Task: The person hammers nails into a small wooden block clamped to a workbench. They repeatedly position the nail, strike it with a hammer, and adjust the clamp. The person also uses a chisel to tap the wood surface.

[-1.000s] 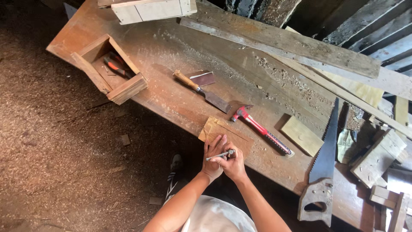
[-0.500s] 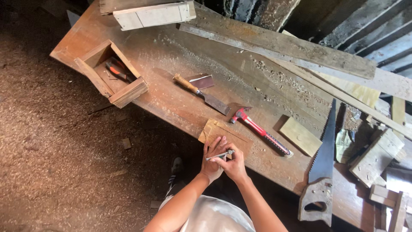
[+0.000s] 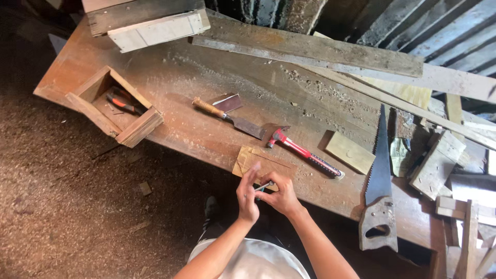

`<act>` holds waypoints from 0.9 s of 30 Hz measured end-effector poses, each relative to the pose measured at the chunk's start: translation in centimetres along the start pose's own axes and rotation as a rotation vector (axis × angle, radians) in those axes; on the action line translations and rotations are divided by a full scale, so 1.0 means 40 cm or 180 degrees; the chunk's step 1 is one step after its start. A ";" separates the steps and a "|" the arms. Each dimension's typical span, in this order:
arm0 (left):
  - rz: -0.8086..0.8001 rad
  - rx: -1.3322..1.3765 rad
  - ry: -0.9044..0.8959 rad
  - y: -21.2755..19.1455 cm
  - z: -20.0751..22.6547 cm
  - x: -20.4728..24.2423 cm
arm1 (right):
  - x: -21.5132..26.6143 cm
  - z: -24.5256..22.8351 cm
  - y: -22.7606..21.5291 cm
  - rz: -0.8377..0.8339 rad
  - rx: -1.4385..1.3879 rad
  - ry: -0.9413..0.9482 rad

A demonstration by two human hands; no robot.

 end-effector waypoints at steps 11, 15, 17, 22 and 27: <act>-0.0618 0.0576 -0.0895 0.008 0.036 -0.038 | 0.087 0.006 0.043 0.0406 0.0458 0.0182; -0.0922 0.0234 -0.0748 0.007 0.034 -0.051 | 0.135 0.003 0.088 0.1108 0.0929 0.0197; -0.0958 0.0061 -0.0681 0.003 0.018 -0.046 | 0.150 0.018 0.108 0.1078 0.1131 0.0480; -0.1002 -0.0191 -0.0772 -0.013 -0.004 -0.057 | 0.122 0.043 0.139 0.0841 0.1147 0.0457; -0.0975 -0.0091 -0.0689 0.003 0.011 -0.054 | 0.134 0.037 0.154 0.0674 0.1752 0.0391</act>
Point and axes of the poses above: each hand's wrist, its own x-axis away from the middle knuckle, its own y-axis out of the palm, z = x × y, the point moved 3 cm from there along -x, towards the middle knuckle, and after that the axes turned 8 degrees about -y, right-handed, at the moved point
